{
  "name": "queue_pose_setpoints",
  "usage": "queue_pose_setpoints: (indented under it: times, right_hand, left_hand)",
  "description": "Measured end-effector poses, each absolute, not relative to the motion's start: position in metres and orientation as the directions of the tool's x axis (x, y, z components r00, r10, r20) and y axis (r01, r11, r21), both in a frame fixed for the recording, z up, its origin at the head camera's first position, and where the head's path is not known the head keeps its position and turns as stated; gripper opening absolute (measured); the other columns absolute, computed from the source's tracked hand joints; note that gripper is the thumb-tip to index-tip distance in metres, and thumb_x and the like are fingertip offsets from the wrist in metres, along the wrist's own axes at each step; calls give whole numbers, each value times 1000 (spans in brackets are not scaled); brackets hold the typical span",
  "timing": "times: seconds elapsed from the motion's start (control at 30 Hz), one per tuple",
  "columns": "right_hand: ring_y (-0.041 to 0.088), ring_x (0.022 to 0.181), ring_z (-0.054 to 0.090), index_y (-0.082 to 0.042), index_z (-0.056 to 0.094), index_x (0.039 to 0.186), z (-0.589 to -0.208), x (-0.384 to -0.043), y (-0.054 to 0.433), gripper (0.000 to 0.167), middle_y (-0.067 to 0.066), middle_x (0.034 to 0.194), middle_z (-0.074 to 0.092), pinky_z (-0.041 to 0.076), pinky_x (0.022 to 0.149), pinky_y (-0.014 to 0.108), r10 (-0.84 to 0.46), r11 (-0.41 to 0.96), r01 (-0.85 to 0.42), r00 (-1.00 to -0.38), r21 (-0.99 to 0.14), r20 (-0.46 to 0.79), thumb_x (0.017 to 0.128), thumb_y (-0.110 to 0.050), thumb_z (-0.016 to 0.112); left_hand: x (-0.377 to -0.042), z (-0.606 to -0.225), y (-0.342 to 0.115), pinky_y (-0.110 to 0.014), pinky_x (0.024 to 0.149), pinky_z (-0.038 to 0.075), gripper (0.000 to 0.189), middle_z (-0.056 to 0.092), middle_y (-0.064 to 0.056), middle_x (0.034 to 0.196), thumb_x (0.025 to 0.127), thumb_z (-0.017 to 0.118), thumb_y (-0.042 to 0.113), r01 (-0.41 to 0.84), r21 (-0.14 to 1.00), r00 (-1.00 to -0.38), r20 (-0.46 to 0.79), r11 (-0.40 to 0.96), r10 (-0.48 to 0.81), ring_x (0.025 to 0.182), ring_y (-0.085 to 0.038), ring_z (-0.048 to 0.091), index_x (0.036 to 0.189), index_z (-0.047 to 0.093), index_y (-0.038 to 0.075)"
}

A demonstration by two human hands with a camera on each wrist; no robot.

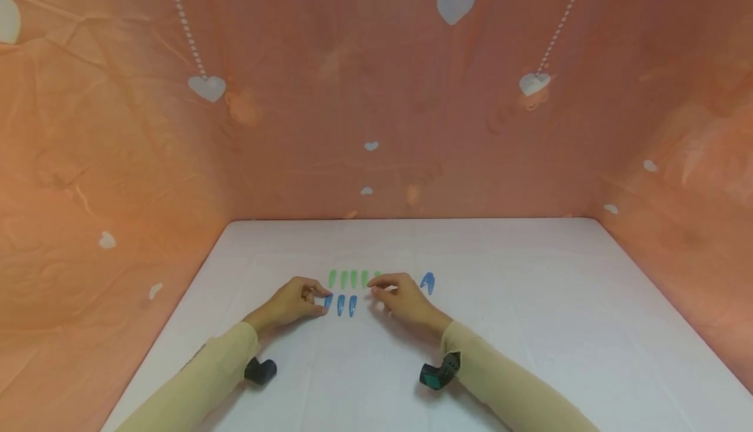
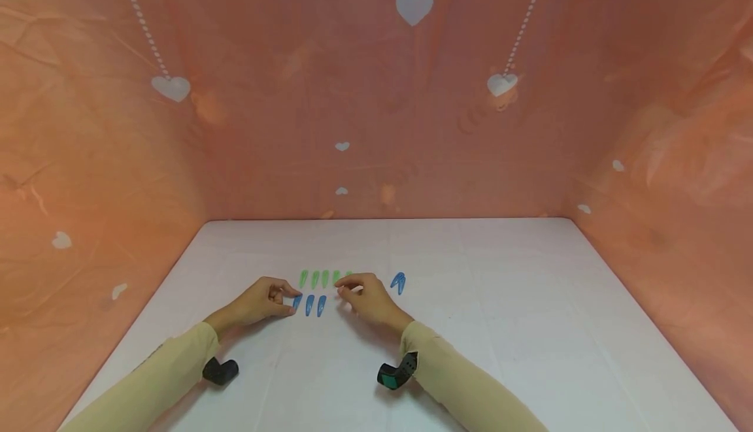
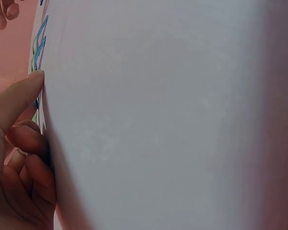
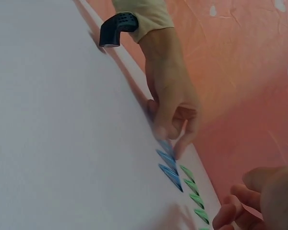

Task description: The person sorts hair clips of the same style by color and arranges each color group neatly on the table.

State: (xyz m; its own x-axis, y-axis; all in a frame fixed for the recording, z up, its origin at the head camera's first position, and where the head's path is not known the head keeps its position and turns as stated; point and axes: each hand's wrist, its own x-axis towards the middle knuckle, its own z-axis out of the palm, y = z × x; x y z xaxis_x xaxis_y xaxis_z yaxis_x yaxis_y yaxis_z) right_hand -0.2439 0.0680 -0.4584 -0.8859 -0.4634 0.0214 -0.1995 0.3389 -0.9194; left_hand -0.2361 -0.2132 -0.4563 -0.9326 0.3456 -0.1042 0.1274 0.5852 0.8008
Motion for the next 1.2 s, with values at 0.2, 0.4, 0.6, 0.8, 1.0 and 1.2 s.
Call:
queue_pose_setpoints:
  times: [0.2,0.4,0.6,0.8,1.0,1.2]
  right_hand:
    - [14,69,57,-1,68,123,-451,-245,83,28,17,126,64,50,59,25,-443,325,-183,-896,-928,22,103,-15,56]
    - [14,63,56,4,67,123,-445,-251,95,28,24,123,64,50,56,25,-423,314,-203,-904,-927,55,102,-10,56]
    - [17,62,57,8,66,122,-444,-255,105,28,28,119,65,52,55,29,-417,318,-241,-904,-917,94,101,-9,56]
    - [17,63,58,5,67,122,-445,-260,114,27,26,120,66,50,55,26,-375,345,-214,-924,-914,75,101,-10,58]
    - [15,61,56,9,65,123,-443,-267,127,29,29,115,65,48,52,26,-344,335,-221,-934,-916,100,101,-8,57]
    - [13,58,55,13,62,124,-441,-275,143,31,33,107,63,48,52,27,-321,314,-209,-941,-926,103,101,-7,56]
  left_hand:
    - [-235,-453,-210,-22,59,37,37,47,3,61,85,79,10,107,796,-932,-128,595,340,59,-11,41,118,70,-3]
    - [-236,-451,-212,-19,49,33,37,48,4,59,87,77,9,75,810,-920,-169,582,354,52,-9,40,120,68,-3]
    - [-236,-447,-211,-19,47,34,38,48,4,59,89,75,8,56,816,-909,-197,575,368,47,-8,42,123,66,-3]
    - [-236,-447,-210,-19,48,35,38,49,4,59,89,75,8,39,809,-906,-219,587,363,45,-8,46,124,65,-3]
    - [-236,-449,-210,-17,47,35,38,49,4,58,90,73,7,49,803,-907,-213,594,364,44,-7,45,125,64,-4]
    - [-235,-450,-210,-18,47,35,37,48,4,58,90,74,8,49,806,-909,-208,590,360,44,-7,44,124,64,-3]
